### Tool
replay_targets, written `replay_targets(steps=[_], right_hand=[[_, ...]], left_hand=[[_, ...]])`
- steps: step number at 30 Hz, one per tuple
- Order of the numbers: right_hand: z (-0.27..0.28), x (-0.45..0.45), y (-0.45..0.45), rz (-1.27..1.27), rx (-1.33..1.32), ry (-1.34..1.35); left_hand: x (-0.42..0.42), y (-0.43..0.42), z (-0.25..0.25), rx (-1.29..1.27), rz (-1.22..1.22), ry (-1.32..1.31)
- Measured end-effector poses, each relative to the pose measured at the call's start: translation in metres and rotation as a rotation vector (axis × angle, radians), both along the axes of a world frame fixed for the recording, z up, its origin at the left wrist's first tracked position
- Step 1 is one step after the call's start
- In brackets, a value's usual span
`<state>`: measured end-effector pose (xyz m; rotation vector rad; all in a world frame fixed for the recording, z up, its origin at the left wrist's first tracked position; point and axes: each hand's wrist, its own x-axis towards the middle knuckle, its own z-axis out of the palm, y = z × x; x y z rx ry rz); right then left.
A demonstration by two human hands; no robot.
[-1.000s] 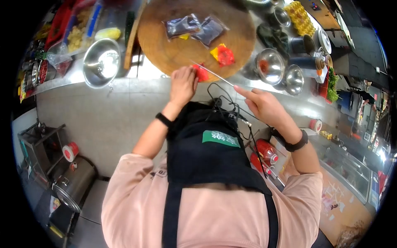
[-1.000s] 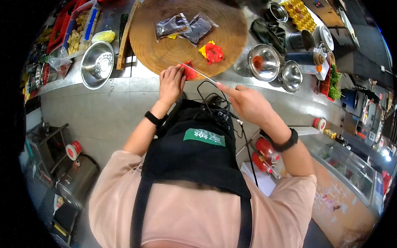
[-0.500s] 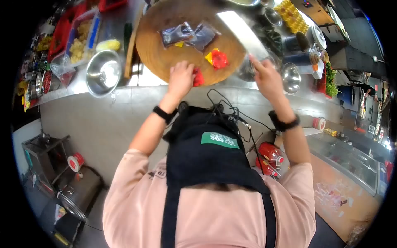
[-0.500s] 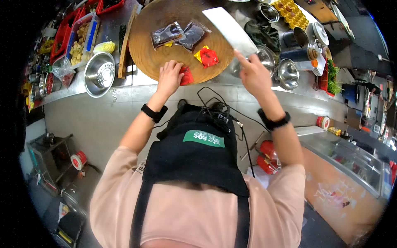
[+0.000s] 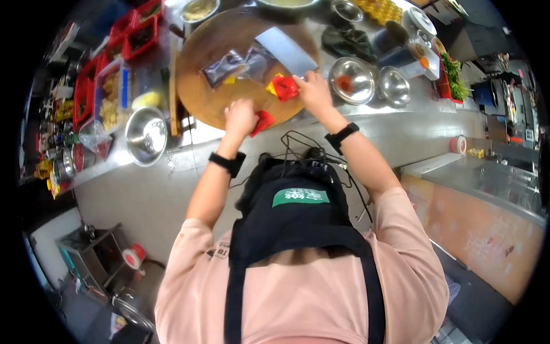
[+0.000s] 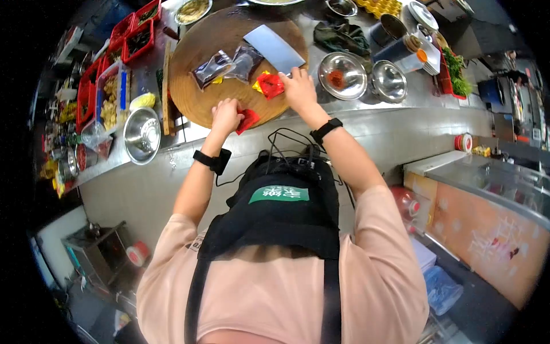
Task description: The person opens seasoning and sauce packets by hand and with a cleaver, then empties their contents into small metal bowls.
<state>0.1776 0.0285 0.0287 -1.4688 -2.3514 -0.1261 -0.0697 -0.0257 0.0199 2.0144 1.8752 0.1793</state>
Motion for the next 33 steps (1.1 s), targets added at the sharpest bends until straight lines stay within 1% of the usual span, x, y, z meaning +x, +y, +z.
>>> replay_targets(steps=[1,2,4,5,6,7,8,9,10,12,14,16,17,18,19,21,23,24,26,28,30,33], right_hand=[[0.009,-0.004,-0.005,0.031,-0.040,0.098],[0.012,-0.007,-0.012,0.018,-0.038,0.101],[0.017,-0.016,-0.032,0.223,-0.356,0.446],[0.022,-0.018,-0.043,0.218,-0.473,0.477],[0.028,-0.021,-0.051,0.207,-0.471,0.485],[0.033,-0.022,-0.059,0.205,-0.614,0.574],[0.039,-0.022,-0.065,0.202,-0.755,0.662],[0.049,-0.022,-0.070,0.184,-0.836,0.764],[0.053,-0.022,-0.071,0.170,-0.829,0.772],[0.061,-0.017,-0.074,0.269,-1.010,1.134],[0.085,-0.005,-0.079,0.203,-1.013,1.183],[0.104,0.011,-0.086,0.134,-1.024,1.230],[0.110,0.020,-0.091,0.102,-0.965,1.224],[0.116,0.030,-0.095,0.075,-0.908,1.214],[0.122,0.043,-0.099,0.055,-0.872,1.192],[0.120,0.067,-0.110,0.011,-0.851,1.237],[0.121,0.092,-0.118,-0.021,-0.844,1.347],[0.119,0.105,-0.121,-0.014,-0.849,1.342],[0.112,0.132,-0.128,-0.063,-0.783,1.419],[0.110,0.165,-0.134,-0.074,-0.799,1.434],[0.110,0.199,-0.139,-0.107,-0.727,1.398],[0.113,0.253,-0.146,-0.123,-0.723,1.390]], left_hand=[[-0.002,0.000,0.000,0.005,-0.017,-0.027],[-0.004,0.000,-0.001,0.006,-0.031,-0.053],[-0.008,-0.002,0.004,0.041,-0.042,-0.072],[-0.011,0.001,0.010,-0.044,-0.091,-0.238],[-0.013,0.004,0.023,-0.132,-0.140,-0.403],[-0.009,0.001,0.042,-0.107,-0.154,-0.460],[-0.004,-0.001,0.059,-0.112,-0.165,-0.456],[0.002,-0.002,0.076,-0.074,-0.196,-0.515],[0.007,-0.002,0.092,-0.036,-0.231,-0.575],[0.018,-0.002,0.122,-0.033,-0.301,-0.571],[0.028,-0.002,0.148,0.074,-0.436,-0.590],[0.039,-0.005,0.196,0.155,-0.394,-0.748],[0.038,-0.001,0.219,0.349,-0.486,-0.854],[0.038,-0.001,0.251,0.461,-0.490,-0.948],[0.036,-0.001,0.274,0.548,-0.516,-1.132],[0.042,-0.009,0.328,0.736,-0.742,-1.260],[0.051,-0.013,0.354,0.781,-0.940,-1.282],[0.059,-0.017,0.360,0.784,-0.998,-1.270],[0.079,-0.021,0.362,0.771,-1.078,-1.245],[0.107,-0.025,0.363,0.758,-1.128,-1.224],[0.138,-0.030,0.363,0.753,-1.146,-1.205],[0.187,-0.039,0.360,0.744,-1.141,-1.174]])
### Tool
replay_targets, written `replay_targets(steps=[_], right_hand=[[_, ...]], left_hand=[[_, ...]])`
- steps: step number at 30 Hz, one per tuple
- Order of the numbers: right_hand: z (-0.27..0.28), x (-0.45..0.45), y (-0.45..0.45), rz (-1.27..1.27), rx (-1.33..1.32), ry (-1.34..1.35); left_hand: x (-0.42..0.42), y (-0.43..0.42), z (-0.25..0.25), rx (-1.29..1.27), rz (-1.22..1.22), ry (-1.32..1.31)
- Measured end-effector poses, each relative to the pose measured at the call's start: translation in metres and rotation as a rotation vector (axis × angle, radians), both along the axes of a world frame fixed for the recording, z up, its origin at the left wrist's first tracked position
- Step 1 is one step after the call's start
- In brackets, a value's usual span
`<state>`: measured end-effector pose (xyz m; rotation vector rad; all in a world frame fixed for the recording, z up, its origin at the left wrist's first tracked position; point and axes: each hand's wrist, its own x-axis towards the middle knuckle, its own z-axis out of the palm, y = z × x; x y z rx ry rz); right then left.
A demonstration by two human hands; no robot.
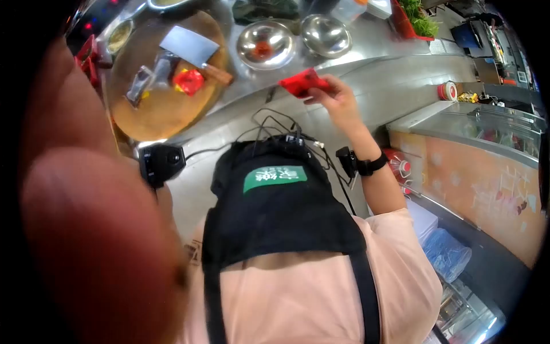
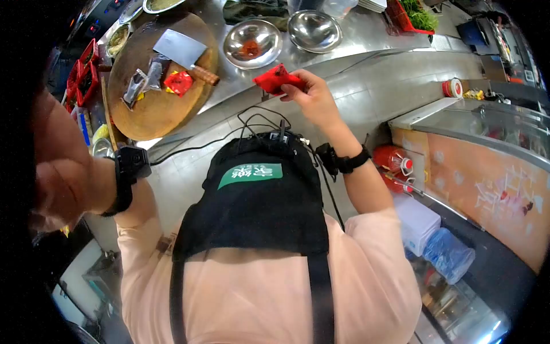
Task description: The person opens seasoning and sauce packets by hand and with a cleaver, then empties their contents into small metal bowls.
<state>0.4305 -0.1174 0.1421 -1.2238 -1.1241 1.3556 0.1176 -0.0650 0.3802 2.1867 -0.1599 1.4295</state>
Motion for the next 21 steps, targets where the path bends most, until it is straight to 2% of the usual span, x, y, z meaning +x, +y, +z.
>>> replay_targets(steps=[11,21], right_hand=[[-0.003,0.169,-0.010,0.078,-0.025,-0.010],[-0.014,0.197,0.029,0.145,-0.025,0.028]], left_hand=[[0.168,-0.012,-0.002,-0.016,0.062,0.015],[0.195,0.025,0.003,-0.034,0.203,0.019]])
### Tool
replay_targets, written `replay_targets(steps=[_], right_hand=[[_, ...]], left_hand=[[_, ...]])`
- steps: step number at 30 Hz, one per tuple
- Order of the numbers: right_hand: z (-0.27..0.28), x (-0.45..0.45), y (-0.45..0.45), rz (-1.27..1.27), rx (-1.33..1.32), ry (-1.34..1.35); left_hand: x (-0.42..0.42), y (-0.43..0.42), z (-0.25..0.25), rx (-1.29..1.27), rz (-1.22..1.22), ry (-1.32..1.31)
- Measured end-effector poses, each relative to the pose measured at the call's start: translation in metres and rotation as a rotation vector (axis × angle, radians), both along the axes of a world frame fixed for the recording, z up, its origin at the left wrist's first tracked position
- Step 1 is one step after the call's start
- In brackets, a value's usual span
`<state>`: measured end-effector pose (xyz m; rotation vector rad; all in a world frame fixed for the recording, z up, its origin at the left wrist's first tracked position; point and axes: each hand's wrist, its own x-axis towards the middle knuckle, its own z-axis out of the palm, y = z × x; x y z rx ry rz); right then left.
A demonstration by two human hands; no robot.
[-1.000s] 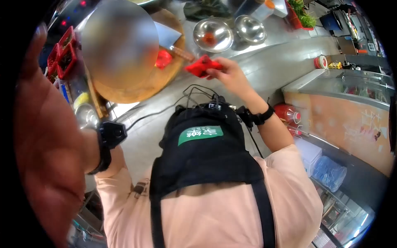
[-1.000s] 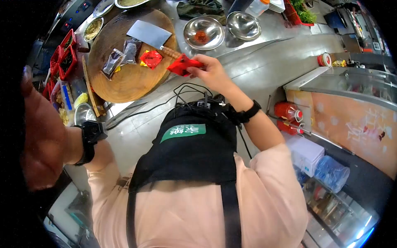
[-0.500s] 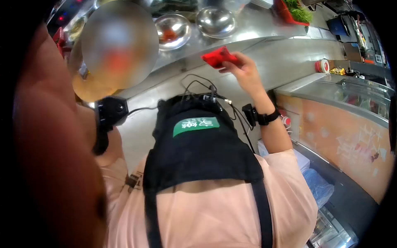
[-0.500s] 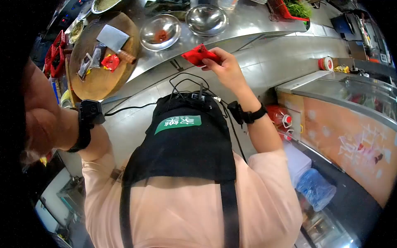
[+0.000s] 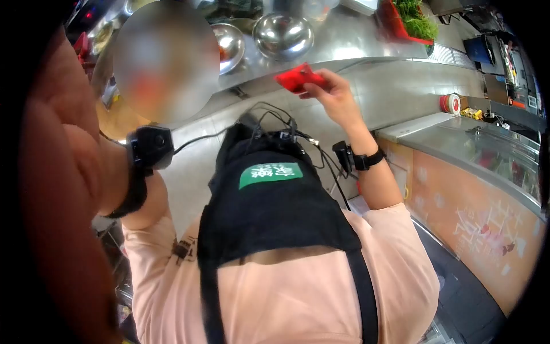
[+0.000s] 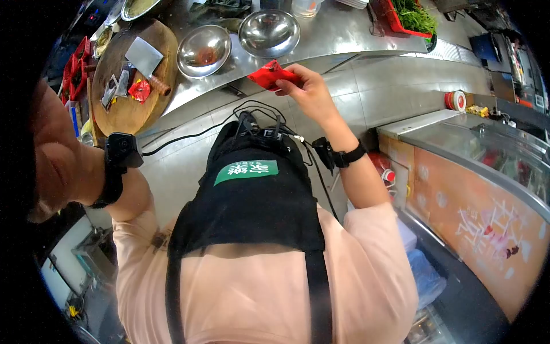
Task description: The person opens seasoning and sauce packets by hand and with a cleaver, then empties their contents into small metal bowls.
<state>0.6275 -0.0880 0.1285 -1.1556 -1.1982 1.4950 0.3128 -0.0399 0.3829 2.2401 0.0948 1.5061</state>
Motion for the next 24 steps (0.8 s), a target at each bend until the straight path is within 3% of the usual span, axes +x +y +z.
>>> replay_targets(steps=[5,11,13,15,16,18,20,24], right_hand=[[0.014,-0.003,0.021,-0.017,-0.032,-0.088],[0.021,-0.006,0.047,0.033,-0.030,-0.083],[0.013,-0.006,0.054,0.047,-0.066,-0.055],[0.010,-0.008,0.066,0.029,-0.126,0.028],[0.008,-0.006,0.073,0.034,-0.128,0.028],[0.000,0.002,0.084,0.078,-0.231,0.010],[-0.013,0.014,0.092,0.127,-0.282,0.009],[-0.023,0.025,0.113,0.206,-0.345,0.010]], left_hand=[[0.008,0.051,-0.038,-0.103,0.154,0.096],[0.075,0.070,-0.197,-0.519,0.015,0.514],[0.081,0.073,-0.229,-0.572,0.006,0.535],[0.082,0.083,-0.252,-0.837,-0.018,0.618],[0.089,0.084,-0.261,-0.840,-0.013,0.616],[0.104,0.078,-0.272,-1.176,-0.020,0.334],[0.116,0.074,-0.269,-1.200,0.036,0.272],[0.129,0.079,-0.296,-0.966,0.143,0.428]])
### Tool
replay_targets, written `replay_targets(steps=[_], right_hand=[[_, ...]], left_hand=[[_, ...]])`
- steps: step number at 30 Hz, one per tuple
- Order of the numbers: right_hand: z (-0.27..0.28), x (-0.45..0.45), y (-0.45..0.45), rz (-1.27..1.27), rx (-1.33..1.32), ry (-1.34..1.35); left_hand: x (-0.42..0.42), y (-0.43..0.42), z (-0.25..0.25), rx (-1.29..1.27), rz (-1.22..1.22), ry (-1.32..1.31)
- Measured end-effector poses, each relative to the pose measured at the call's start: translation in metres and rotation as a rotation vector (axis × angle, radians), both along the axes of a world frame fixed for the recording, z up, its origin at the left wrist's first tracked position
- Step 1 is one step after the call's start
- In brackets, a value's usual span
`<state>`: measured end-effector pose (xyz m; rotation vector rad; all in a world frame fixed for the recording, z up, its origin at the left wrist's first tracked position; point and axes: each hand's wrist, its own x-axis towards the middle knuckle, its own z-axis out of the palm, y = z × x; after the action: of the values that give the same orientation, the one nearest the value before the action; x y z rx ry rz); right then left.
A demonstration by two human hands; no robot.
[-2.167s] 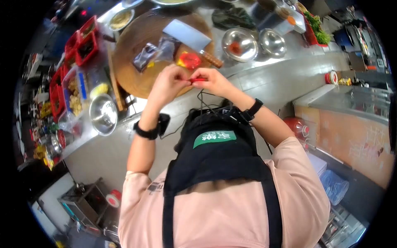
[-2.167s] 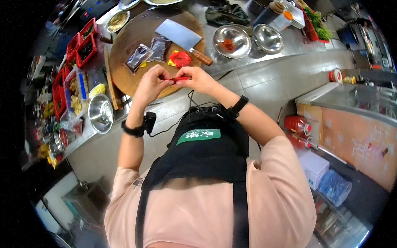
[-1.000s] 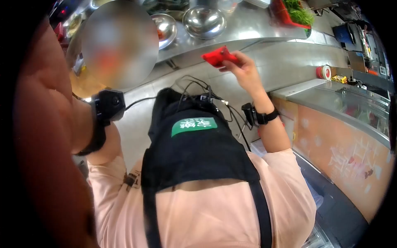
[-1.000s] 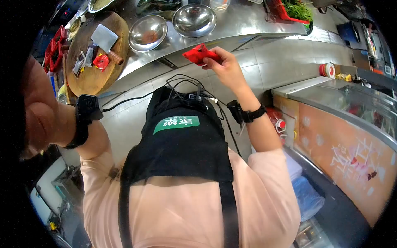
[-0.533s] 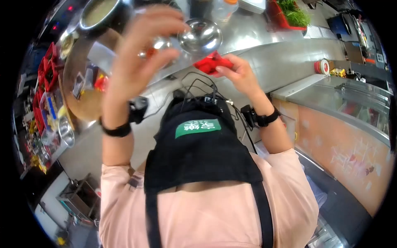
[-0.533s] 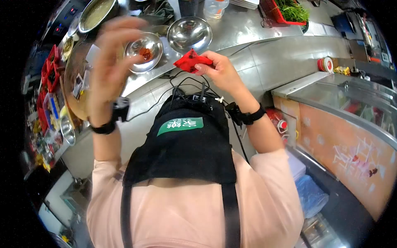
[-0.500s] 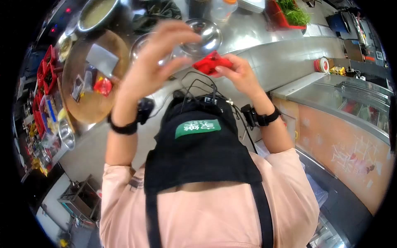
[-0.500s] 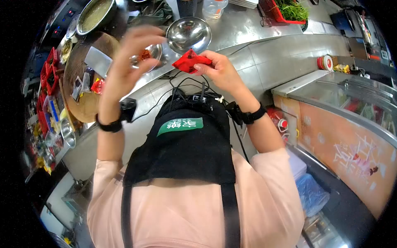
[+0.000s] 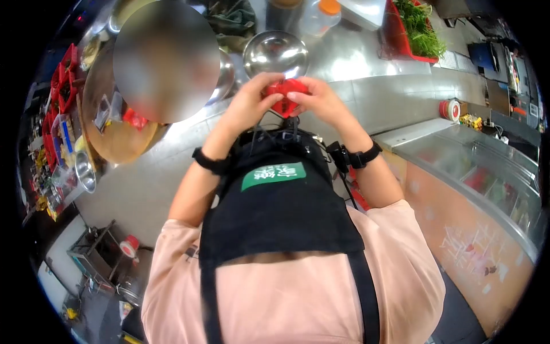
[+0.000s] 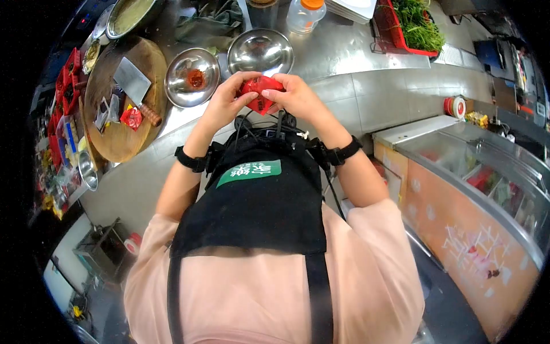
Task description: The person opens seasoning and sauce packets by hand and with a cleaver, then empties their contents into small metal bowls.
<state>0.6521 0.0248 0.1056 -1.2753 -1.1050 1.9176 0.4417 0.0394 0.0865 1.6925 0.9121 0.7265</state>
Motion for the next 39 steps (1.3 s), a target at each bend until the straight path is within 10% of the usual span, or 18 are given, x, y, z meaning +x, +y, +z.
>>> replay_targets(steps=[8,39], right_hand=[[-0.010,0.007,0.021,-0.024,-0.208,0.117],[-0.044,0.006,0.065,0.062,-0.633,0.018]], left_hand=[[0.025,-0.005,-0.016,-0.860,0.356,-0.580],[0.032,0.031,-0.055,-1.385,0.210,-0.589]])
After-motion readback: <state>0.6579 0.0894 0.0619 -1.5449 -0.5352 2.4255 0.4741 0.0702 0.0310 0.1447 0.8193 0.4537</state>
